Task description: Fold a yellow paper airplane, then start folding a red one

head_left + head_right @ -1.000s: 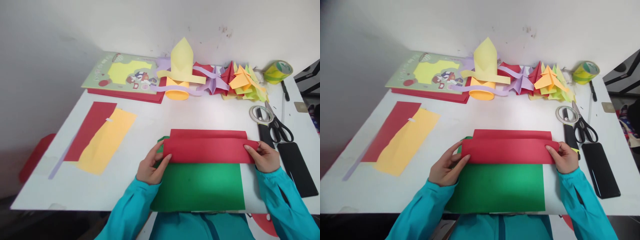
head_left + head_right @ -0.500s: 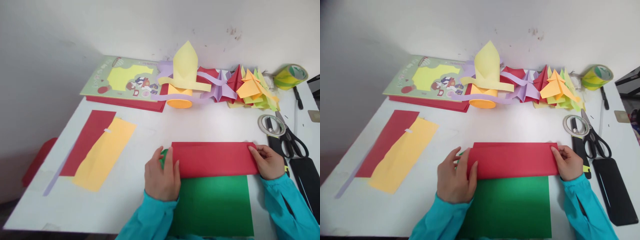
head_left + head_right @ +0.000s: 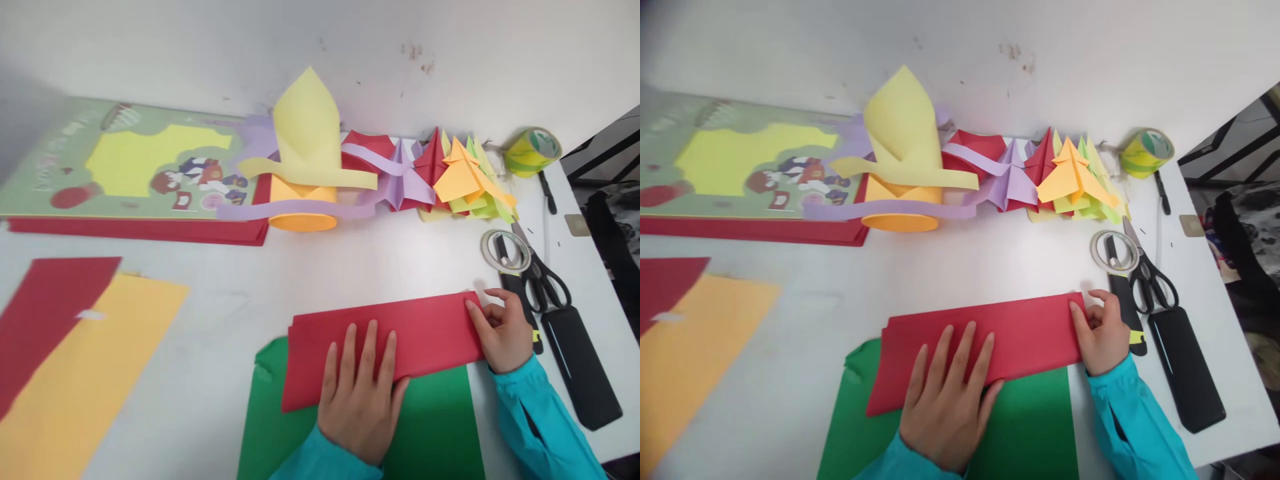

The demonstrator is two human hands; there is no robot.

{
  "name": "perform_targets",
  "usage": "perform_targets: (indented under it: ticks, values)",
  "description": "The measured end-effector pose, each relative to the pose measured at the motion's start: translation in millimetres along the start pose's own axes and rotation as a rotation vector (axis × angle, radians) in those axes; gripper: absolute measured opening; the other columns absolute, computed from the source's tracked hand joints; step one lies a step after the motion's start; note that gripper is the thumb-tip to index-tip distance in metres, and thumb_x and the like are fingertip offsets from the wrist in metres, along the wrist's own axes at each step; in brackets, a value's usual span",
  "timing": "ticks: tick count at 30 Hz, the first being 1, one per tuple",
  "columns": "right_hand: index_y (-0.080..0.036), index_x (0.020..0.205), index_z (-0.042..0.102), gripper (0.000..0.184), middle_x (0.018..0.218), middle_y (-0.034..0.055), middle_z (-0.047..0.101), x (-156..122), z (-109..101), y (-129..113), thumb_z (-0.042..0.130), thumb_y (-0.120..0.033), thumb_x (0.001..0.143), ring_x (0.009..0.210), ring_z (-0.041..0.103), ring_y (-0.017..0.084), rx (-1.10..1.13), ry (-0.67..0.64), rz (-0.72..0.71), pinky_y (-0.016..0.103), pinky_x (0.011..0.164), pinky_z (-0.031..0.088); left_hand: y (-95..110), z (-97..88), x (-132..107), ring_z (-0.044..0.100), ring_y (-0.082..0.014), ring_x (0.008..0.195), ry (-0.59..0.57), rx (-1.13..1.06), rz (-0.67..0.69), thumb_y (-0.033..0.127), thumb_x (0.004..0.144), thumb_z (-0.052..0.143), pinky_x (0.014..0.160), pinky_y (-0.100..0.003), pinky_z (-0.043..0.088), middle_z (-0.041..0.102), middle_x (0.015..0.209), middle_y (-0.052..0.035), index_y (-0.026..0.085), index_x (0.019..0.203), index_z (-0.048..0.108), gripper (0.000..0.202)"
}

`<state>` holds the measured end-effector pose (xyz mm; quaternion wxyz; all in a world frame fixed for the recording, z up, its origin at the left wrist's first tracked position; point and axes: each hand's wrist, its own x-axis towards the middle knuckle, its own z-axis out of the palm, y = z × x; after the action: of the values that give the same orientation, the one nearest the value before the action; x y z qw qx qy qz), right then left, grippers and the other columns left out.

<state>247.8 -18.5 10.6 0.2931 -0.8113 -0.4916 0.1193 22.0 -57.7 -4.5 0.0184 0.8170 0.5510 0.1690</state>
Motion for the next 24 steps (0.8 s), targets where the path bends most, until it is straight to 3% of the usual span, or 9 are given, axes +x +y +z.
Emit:
perform_targets:
  ticks: [2,5,7,9,17,24]
  values:
    - [-0.017,0.102,0.058,0.035,0.056,-0.0043,0.061,-2.3,1.2,1.9,0.062,-0.046,0.082,0.043,0.055,0.012,0.059,0.016,-0.021,0.023,0.045,0.043,-2.0,1.3,-0.1,0.023,-0.0374,0.140,0.007,-0.015,0.000,0.031,0.087,0.055,0.114,-0.054,0.016,0.044,0.143,-0.0177,0.014,0.139,0.045,0.056]
    - [-0.018,0.091,0.067,0.018,0.071,0.0022,0.069,-4.9,3.0,5.1,0.060,-0.034,0.086,0.058,0.063,0.013,0.054,0.063,-0.201,0.023,0.056,0.050,-4.9,4.1,0.6,0.021,-0.0363,0.141,0.010,-0.058,0.004,0.031,0.087,0.055,0.114,-0.053,0.016,0.038,0.147,-0.0163,0.016,0.145,0.035,0.063]
    - [-0.018,0.093,0.070,0.017,0.079,0.0050,0.070,-6.2,4.0,4.8,0.057,-0.027,0.088,0.067,0.065,0.014,0.014,0.092,-0.331,0.024,0.063,0.052,-6.9,5.6,1.1,0.021,-0.0361,0.141,0.010,-0.083,0.016,0.032,0.086,0.055,0.114,-0.052,0.016,0.034,0.149,-0.0153,0.017,0.146,0.033,0.065]
    - [-0.016,0.099,0.071,0.020,0.074,0.0046,0.068,-7.6,5.0,2.5,0.055,-0.024,0.090,0.063,0.063,0.013,-0.062,0.117,-0.386,0.024,0.062,0.051,-8.6,6.4,1.5,0.022,-0.0364,0.141,0.011,-0.100,0.031,0.032,0.086,0.055,0.114,-0.052,0.016,0.031,0.151,-0.0150,0.017,0.145,0.033,0.065]
    - [-0.014,0.105,0.072,0.026,0.067,0.0025,0.058,-12.3,5.5,-2.9,0.053,-0.026,0.091,0.056,0.055,0.011,-0.232,0.136,-0.385,0.023,0.054,0.047,-9.0,5.9,3.4,0.024,-0.0350,0.141,0.012,-0.106,0.011,0.032,0.086,0.054,0.114,-0.052,0.017,0.031,0.151,-0.0124,0.019,0.145,0.034,0.064]
    - [-0.012,0.107,0.070,0.029,0.071,0.0055,0.057,-9.3,4.3,0.6,0.054,-0.029,0.090,0.068,0.057,0.017,-0.263,0.136,-0.361,0.029,0.062,0.050,-10.0,5.4,4.7,0.021,-0.0329,0.142,0.018,-0.093,0.025,0.031,0.086,0.055,0.115,-0.053,0.013,0.031,0.151,-0.0126,0.019,0.145,0.035,0.063]
